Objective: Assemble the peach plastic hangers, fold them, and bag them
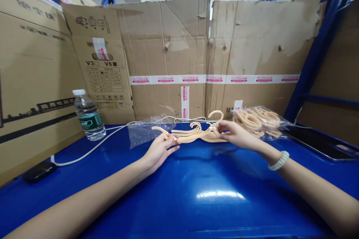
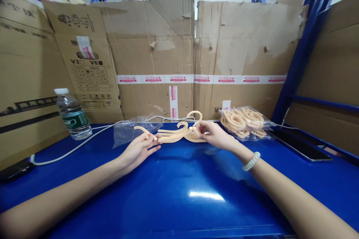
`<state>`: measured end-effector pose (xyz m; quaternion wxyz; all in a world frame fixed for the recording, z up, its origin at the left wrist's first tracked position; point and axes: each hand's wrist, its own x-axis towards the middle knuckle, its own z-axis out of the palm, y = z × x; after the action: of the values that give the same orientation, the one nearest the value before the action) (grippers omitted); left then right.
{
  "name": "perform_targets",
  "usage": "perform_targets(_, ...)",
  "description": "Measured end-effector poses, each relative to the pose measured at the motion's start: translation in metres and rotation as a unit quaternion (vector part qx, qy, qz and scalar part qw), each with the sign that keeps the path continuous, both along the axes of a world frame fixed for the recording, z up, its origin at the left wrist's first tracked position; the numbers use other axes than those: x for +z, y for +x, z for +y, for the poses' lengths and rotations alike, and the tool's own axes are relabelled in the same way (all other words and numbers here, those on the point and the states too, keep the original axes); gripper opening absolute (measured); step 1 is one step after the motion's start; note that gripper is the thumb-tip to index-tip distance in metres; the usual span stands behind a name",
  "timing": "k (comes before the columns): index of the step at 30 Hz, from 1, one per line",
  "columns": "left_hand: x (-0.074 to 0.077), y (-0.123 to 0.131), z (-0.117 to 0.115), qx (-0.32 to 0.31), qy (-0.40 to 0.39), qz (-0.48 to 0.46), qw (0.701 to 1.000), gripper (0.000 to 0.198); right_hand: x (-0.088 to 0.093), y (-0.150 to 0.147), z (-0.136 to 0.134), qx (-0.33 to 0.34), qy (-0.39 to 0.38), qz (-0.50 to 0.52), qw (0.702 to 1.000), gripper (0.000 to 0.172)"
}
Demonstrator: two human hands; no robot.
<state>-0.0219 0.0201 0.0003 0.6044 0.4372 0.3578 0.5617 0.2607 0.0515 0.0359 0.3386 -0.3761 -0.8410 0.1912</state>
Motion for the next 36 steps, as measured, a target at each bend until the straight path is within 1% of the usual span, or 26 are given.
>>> perform_targets(4, 0.002, 0.004, -0.004, -0.021, -0.025, -0.013, 0.999, 0.020, -0.003, 0.000, 0.001, 0.002, -0.002, 0.008, 1.000, 0.014)
perform_targets(10, 0.003, 0.004, -0.003, -0.018, -0.036, -0.028, 0.999, 0.027, -0.006, 0.000, 0.003, 0.003, 0.000, 0.006, 1.000, 0.015)
perform_targets(16, 0.001, 0.002, -0.004, -0.009, -0.039, -0.024, 0.999, 0.025, -0.007, 0.000, 0.002, -0.003, 0.010, -0.007, 1.000, 0.010)
perform_targets(22, -0.004, -0.001, -0.001, 0.026, -0.023, 0.001, 0.999, 0.023, -0.005, -0.006, -0.009, 0.059, -0.007, -0.010, 0.998, 0.007)
perform_targets(25, -0.004, -0.003, 0.002, 0.034, -0.027, 0.003, 0.999, 0.025, -0.006, -0.007, -0.011, 0.073, -0.016, -0.005, 0.997, 0.010)
perform_targets(29, -0.001, -0.002, 0.002, 0.023, -0.036, -0.004, 0.999, 0.027, -0.007, -0.005, -0.009, 0.045, -0.027, -0.008, 0.999, 0.019)
perform_targets(33, 0.001, 0.000, 0.001, 0.002, -0.045, -0.014, 0.999, 0.028, -0.003, -0.004, -0.008, 0.044, -0.038, -0.025, 0.998, 0.014)
perform_targets(36, 0.001, 0.000, 0.000, -0.014, -0.048, -0.016, 0.999, 0.026, -0.001, -0.005, -0.008, 0.044, -0.041, -0.027, 0.998, 0.014)
